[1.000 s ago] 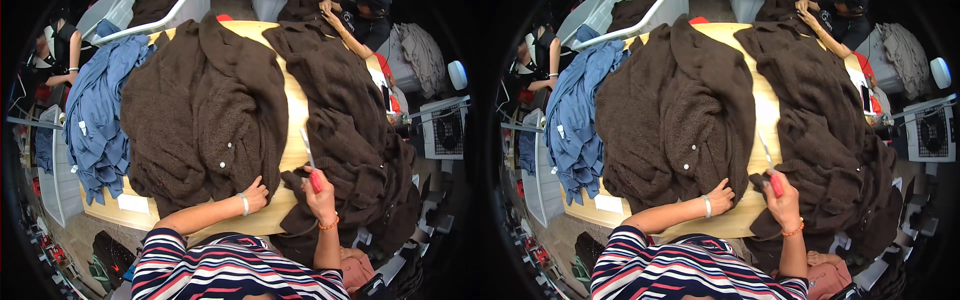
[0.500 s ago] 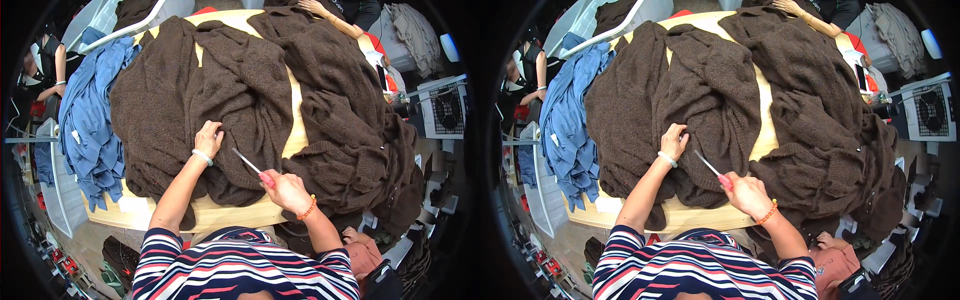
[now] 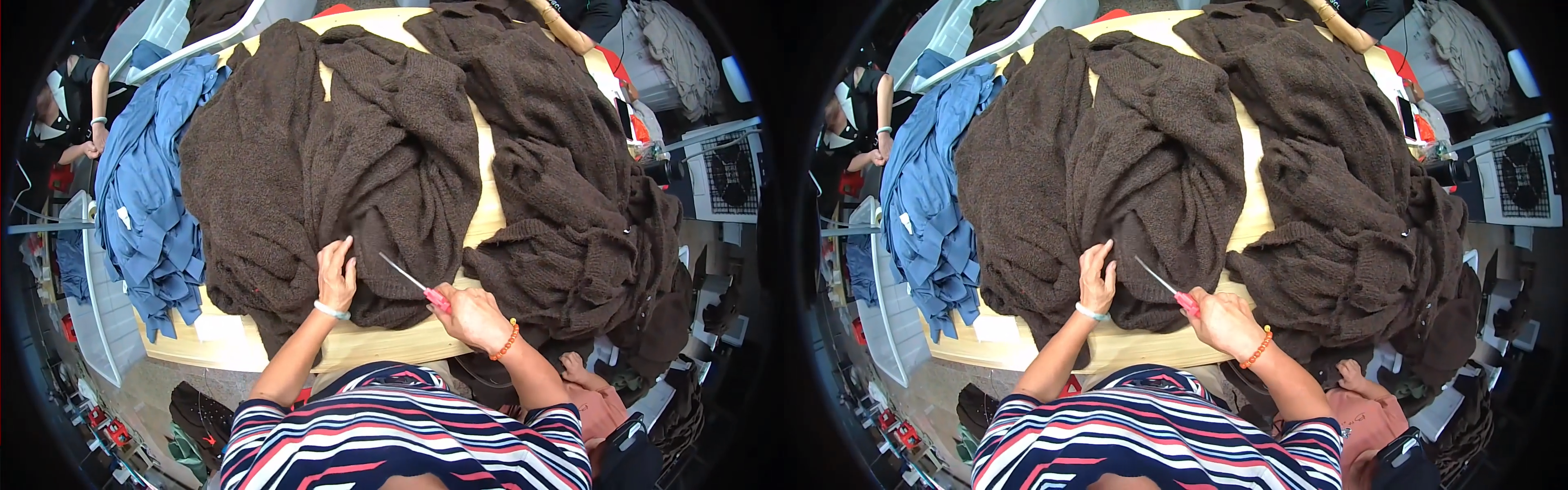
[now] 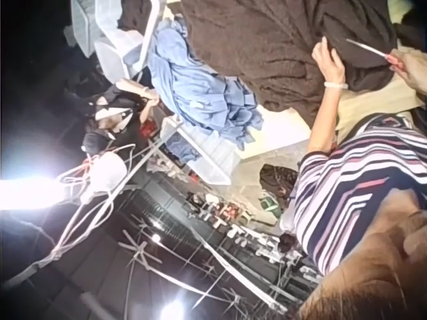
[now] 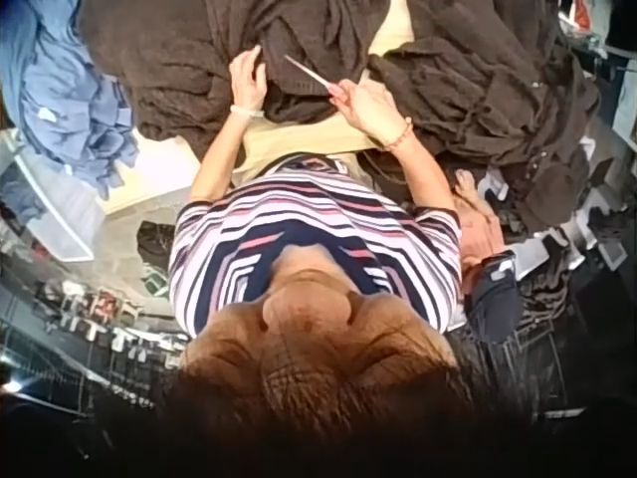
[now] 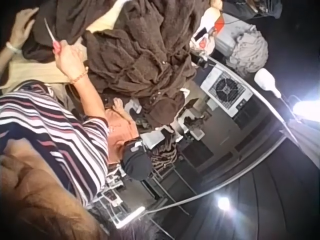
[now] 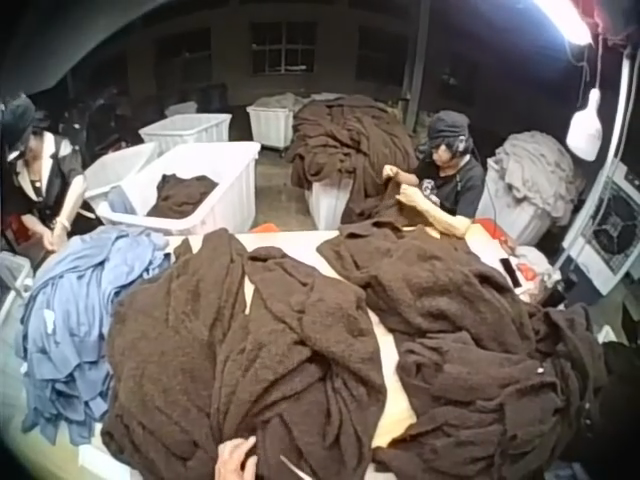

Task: Trimming loose threads from brown fleece garments using scissors.

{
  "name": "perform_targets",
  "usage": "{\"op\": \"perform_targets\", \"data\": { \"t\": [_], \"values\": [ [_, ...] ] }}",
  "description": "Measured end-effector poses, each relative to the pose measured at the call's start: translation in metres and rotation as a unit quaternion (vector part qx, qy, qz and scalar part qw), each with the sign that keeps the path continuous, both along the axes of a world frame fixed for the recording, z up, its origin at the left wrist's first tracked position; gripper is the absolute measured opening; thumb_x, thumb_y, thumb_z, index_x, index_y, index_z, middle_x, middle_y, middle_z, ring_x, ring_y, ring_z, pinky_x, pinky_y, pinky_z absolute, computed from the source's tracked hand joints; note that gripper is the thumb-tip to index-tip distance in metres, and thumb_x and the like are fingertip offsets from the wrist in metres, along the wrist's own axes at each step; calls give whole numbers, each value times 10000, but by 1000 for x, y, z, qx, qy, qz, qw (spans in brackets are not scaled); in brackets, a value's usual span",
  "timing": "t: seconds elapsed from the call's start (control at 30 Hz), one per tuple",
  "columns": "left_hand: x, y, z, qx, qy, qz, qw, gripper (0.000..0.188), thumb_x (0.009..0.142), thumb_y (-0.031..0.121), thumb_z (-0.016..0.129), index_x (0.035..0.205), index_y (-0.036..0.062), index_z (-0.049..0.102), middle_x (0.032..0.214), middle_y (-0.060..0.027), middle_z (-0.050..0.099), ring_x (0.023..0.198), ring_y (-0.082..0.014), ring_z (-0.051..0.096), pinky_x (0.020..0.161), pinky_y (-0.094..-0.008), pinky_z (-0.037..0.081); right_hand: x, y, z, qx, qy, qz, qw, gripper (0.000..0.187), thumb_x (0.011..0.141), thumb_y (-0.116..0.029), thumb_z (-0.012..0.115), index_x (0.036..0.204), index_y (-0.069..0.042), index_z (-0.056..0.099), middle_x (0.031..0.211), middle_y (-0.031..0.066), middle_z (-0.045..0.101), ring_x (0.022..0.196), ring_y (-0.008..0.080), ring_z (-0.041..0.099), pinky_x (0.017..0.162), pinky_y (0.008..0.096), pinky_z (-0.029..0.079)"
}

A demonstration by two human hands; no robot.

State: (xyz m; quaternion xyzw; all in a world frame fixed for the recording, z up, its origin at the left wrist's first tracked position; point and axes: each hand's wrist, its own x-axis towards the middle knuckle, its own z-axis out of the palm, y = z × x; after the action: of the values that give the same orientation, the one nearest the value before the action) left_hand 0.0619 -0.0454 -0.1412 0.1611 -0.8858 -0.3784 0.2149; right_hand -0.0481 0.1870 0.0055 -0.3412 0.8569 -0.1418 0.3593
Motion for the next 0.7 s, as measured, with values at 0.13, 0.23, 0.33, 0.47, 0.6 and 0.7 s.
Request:
{"op": "perform_targets", "data": {
  "t": [0.13, 0.23, 0.33, 0.47, 0.6, 0.7],
  "values": [
    [14, 6, -1, 128, -41, 132, 982, 586, 781, 33, 705, 1326, 32, 489, 1184, -144, 518, 1002, -252, 534, 794, -324, 479, 6, 4, 4, -25, 7, -29, 999, 222, 916, -281, 597, 1028, -90, 590, 721, 192, 656, 719, 387, 669, 669, 498, 516],
    [8, 4, -7, 153, -31, 207, 966, 456, 757, 72, 736, 1181, 43, 572, 1097, -134, 560, 947, -235, 561, 743, -319, 484, 6, 0, 11, -36, 15, -56, 998, 221, 920, -281, 594, 1040, -95, 590, 725, 193, 659, 722, 381, 670, 667, 490, 519],
    [4, -4, -25, 213, -10, 125, 969, 162, 780, 4, 707, 898, 21, 597, 781, 6, 568, 685, -64, 516, 639, -223, 437, 8, -2, 18, -33, 15, -48, 998, 229, 914, -280, 608, 1050, -96, 597, 737, 193, 661, 724, 387, 664, 672, 482, 523],
    [-30, 2, 24, 314, 11, 6, 949, 158, 868, 80, 716, 965, 21, 607, 809, 11, 610, 747, -55, 531, 688, -206, 446, 11, 0, 29, 5, -10, -3, 1000, 244, 905, -285, 625, 1062, -99, 614, 755, 193, 663, 728, 395, 656, 683, 477, 524],
    [-58, 13, 29, 483, 41, 15, 874, 152, 879, 50, 711, 1010, 52, 635, 875, 54, 611, 751, -20, 510, 666, -192, 422, 11, 8, 37, -23, -18, 14, 999, 216, 918, -265, 589, 1015, -75, 627, 694, 209, 647, 702, 383, 665, 655, 485, 525],
    [-69, 19, 30, 551, 17, -36, 833, 195, 934, 166, 667, 1100, 69, 633, 969, 38, 644, 908, -45, 569, 769, -170, 426, 5, 12, 37, 8, 50, -46, 998, 215, 905, -253, 599, 1007, -67, 630, 707, 215, 649, 706, 393, 661, 655, 486, 526]
  ]
}}
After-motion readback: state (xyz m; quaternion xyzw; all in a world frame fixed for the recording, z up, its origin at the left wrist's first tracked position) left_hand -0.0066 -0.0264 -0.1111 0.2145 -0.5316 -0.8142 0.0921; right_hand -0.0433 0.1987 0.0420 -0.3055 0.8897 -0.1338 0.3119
